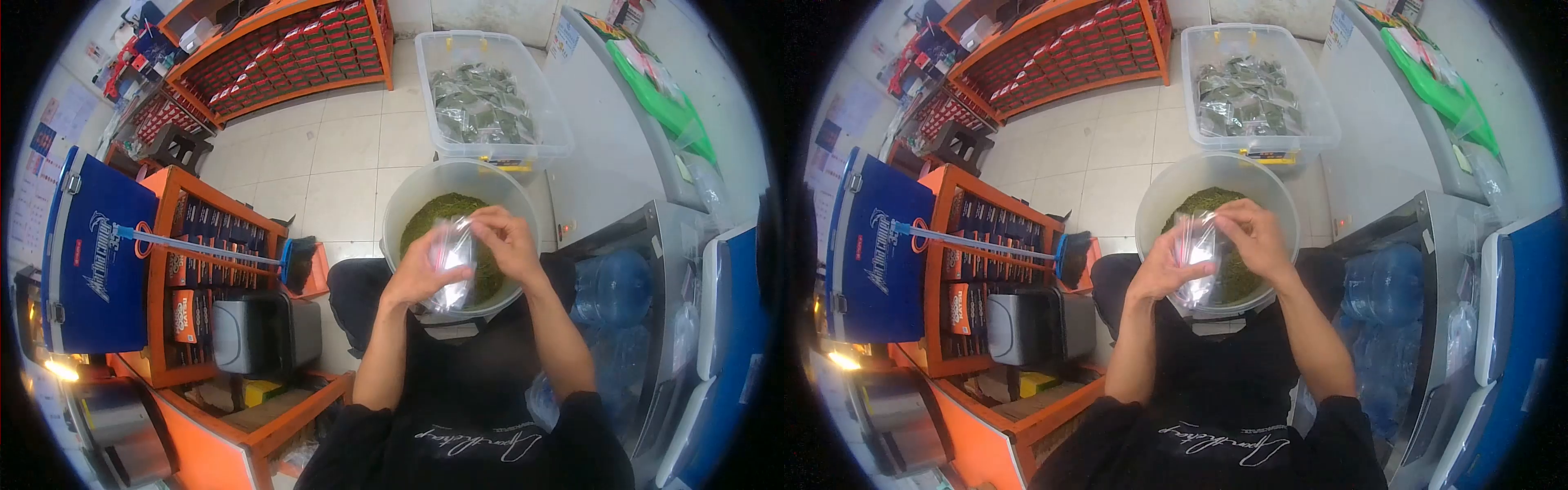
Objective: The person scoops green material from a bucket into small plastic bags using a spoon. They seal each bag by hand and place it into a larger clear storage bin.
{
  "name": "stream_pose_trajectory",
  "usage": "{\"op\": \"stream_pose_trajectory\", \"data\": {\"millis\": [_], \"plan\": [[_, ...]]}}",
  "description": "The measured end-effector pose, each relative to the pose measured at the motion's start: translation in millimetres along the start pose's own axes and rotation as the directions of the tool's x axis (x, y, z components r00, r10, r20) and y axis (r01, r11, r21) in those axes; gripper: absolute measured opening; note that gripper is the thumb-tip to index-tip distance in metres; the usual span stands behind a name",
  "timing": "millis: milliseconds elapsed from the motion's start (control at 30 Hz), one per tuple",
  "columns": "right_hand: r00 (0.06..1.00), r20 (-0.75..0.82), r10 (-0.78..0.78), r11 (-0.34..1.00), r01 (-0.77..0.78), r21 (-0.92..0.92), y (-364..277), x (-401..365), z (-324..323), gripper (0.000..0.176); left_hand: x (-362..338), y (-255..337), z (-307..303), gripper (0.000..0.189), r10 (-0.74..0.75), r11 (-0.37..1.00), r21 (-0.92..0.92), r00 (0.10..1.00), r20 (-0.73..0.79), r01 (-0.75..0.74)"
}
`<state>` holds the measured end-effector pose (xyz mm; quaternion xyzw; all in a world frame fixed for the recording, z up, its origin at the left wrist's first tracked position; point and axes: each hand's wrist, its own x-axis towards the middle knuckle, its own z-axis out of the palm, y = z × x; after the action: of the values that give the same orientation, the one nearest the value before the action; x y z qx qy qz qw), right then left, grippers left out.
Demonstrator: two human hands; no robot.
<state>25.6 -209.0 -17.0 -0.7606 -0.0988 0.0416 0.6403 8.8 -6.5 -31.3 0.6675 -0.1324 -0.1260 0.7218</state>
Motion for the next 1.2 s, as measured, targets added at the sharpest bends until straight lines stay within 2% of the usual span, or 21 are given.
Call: {"op": "stream_pose_trajectory", "data": {"millis": [67,100,167,200,267,333,400,433,533,600,667,733,767,833,933,1000,1067,1100,1133,1167,1200], "plan": [[0.975,-0.17,-0.141,0.977,0.165,0.134,9.1,5.9,-1.8,0.021,-2.6,3.7,-3.2,0.051,-0.042,0.998,0.041,0.995,0.085,0.039],[0.974,-0.173,-0.144,0.977,0.168,0.134,7.9,6.8,-5.2,0.021,-3.4,-1.6,-5.9,0.051,-0.04,0.998,0.043,0.995,0.088,0.036],[0.985,-0.17,0.035,0.91,0.039,0.412,3.0,8.0,-13.4,0.019,-3.0,-19.2,-12.0,0.036,-0.104,0.987,0.144,0.971,0.216,0.074],[0.984,-0.176,0.033,0.91,0.043,0.412,-0.6,7.5,-15.3,0.019,-4.2,-20.7,-10.3,0.036,-0.103,0.987,0.146,0.97,0.222,0.071],[0.992,-0.114,0.057,0.886,0.003,0.464,-7.7,8.3,-19.6,0.017,-4.3,-23.5,-4.4,0.026,-0.088,0.978,-0.165,0.971,0.223,0.127],[0.996,-0.082,0.04,0.85,0.01,0.527,-9.8,7.6,-22.2,0.016,-4.7,-8.0,1.1,0.023,-0.091,0.98,-0.161,0.984,0.152,0.116],[0.999,-0.046,0.011,0.809,0.018,0.587,-9.4,5.3,-23.8,0.015,-8.1,10.6,2.8,0.021,-0.232,0.909,-0.354,0.973,0.011,0.221],[1.0,-0.016,-0.003,0.784,0.012,0.621,-5.9,4.6,-25.0,0.014,-6.5,4.1,5.4,0.027,-0.23,0.892,-0.408,0.972,-0.039,0.195],[0.999,0.034,0.032,0.714,-0.047,0.699,-3.3,1.0,-23.9,0.014,-5.8,3.4,5.0,0.028,-0.201,0.952,-0.252,0.976,-0.079,0.176],[0.999,0.042,0.014,0.767,-0.038,0.64,-0.7,2.6,-23.4,0.015,-4.1,11.0,9.7,0.03,-0.041,0.986,-0.16,0.999,0.003,0.041],[0.998,0.068,-0.017,0.856,-0.021,0.517,1.9,6.5,-25.7,0.016,-3.7,13.2,9.2,0.024,-0.127,0.985,-0.117,0.991,0.037,0.13],[0.994,0.066,-0.082,0.962,0.062,0.267,-22.2,6.2,-27.4,0.017,-1.5,6.5,5.5,0.023,-0.121,0.98,-0.154,0.991,0.063,0.129],[0.989,0.088,-0.117,0.963,0.092,0.255,-21.7,7.8,-28.6,0.017,-0.9,2.4,4.7,0.023,-0.083,0.984,-0.152,0.996,0.04,0.088],[0.996,0.078,0.037,0.979,-0.052,0.196,-18.6,12.1,-33.1,0.019,0.3,-2.7,2.4,0.022,-0.062,0.991,-0.12,0.998,-0.033,0.058],[0.993,0.068,-0.091,0.988,0.082,0.128,-23.6,17.8,-34.6,0.02,-1.0,-0.4,0.0,0.02,-0.097,0.995,-0.024,0.986,-0.132,0.095],[0.996,0.043,-0.073,0.992,0.069,0.103,-20.7,20.3,-33.6,0.017,0.0,-0.6,-1.0,0.02,-0.119,0.989,-0.108,0.982,-0.147,0.104],[0.964,-0.106,-0.246,0.936,0.208,-0.282,-23.7,15.1,-28.6,0.014,-2.0,2.6,-1.2,0.02,-0.009,0.999,0.038,0.994,-0.106,0.013],[0.965,-0.1,-0.241,0.939,0.206,-0.276,-35.0,11.8,-21.2,0.014,-2.5,2.2,0.1,0.02,-0.016,0.999,0.039,0.993,-0.113,0.02],[0.871,-0.276,-0.406,0.857,0.257,-0.447,-54.3,7.2,-9.4,0.014,-3.5,1.5,1.7,0.02,0.036,0.995,0.099,0.988,-0.149,-0.021],[0.717,-0.396,-0.574,0.748,0.262,-0.61,-68.5,3.0,-1.6,0.016,-3.3,1.7,1.8,0.019,0.092,0.985,0.162,0.978,-0.188,-0.062],[0.725,-0.381,-0.574,0.75,0.279,-0.599,-73.6,-3.1,-2.0,0.016,-2.3,4.5,2.0,0.019,0.092,0.985,0.166,0.973,-0.213,-0.056]]}}
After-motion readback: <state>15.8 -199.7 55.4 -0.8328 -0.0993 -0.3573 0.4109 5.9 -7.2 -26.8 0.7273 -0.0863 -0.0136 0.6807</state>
